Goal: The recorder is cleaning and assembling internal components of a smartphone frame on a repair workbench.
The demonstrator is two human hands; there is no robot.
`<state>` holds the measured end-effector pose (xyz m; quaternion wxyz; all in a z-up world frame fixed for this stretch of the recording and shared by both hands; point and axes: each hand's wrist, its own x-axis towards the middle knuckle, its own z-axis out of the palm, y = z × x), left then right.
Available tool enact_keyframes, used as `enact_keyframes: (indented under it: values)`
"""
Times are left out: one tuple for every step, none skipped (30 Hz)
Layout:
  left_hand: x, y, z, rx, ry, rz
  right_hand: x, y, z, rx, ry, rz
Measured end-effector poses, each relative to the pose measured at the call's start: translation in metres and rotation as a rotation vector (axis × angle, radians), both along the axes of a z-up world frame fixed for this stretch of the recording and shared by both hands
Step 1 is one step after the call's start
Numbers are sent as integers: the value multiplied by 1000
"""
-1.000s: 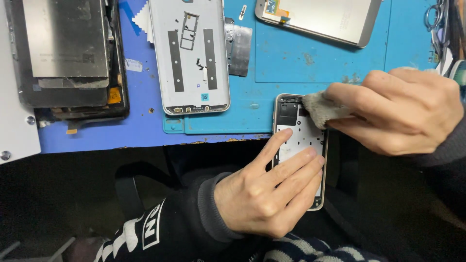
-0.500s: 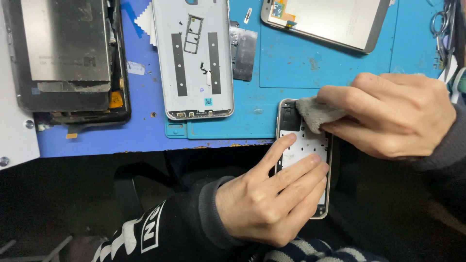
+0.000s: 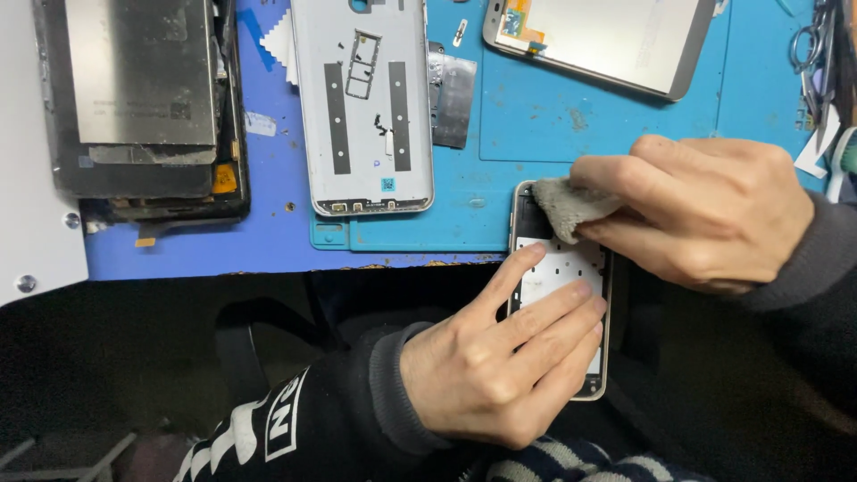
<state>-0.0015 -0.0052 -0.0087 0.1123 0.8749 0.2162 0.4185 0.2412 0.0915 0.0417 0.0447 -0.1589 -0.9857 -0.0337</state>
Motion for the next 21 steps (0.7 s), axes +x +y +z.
enact_keyframes:
  values:
    - [0,-1,-1,-8,1,1,4,-2,-2,-7,-16,-20]
    - [0,-2,-3,-16,2,1,9,-4,-4,-15,-33,-40]
    - [0,-2,-3,-15,1,2,4,-2,-3,-15,-34,-39]
    - [-1,-1,-2,-12,2,5,0,-1,-2,-29,-37,-59]
    - [0,-2,-1,-5,6,6,-3,-1,-1,-41,-36,-79]
    - [0,-1,0,-3,8,6,-4,-2,0,-38,-34,-80]
    - [-1,-1,0,-3,14,9,-5,-2,2,-49,-15,-71]
    - [-1,0,1,-3,20,12,-7,-2,3,-60,5,-62]
    - [-1,-1,0,-5,18,14,-3,-3,1,-62,3,-60]
    - [-2,-1,-1,0,18,13,2,-4,-1,-63,-4,-68]
    - [-2,-1,-2,6,20,11,6,-4,-4,-62,-8,-77]
    - [-3,-2,-3,5,21,12,0,-3,-2,-63,-7,-75]
    - [-1,-2,-5,6,13,13,-5,-2,-1,-46,-19,-64]
    - [0,-3,-6,7,4,14,-9,-1,1,-29,-32,-53]
    - [1,-4,-8,7,4,14,-4,-2,0,-30,-31,-53]
    - [0,-5,-10,-9,7,-2,0,-2,-1,-33,-31,-46]
    - [0,-7,-12,-25,8,-18,3,-3,-2,-38,-31,-39]
    - [-1,-7,-11,-27,8,-17,1,-3,-3,-40,-32,-39]
    - [-2,-6,-9,-14,12,-2,-2,-2,-3,-42,-17,-52]
    - [-2,-5,-6,0,16,13,-4,-2,-3,-45,-3,-65]
    - [-1,-6,-9,3,16,13,-6,-1,-2,-42,-2,-64]
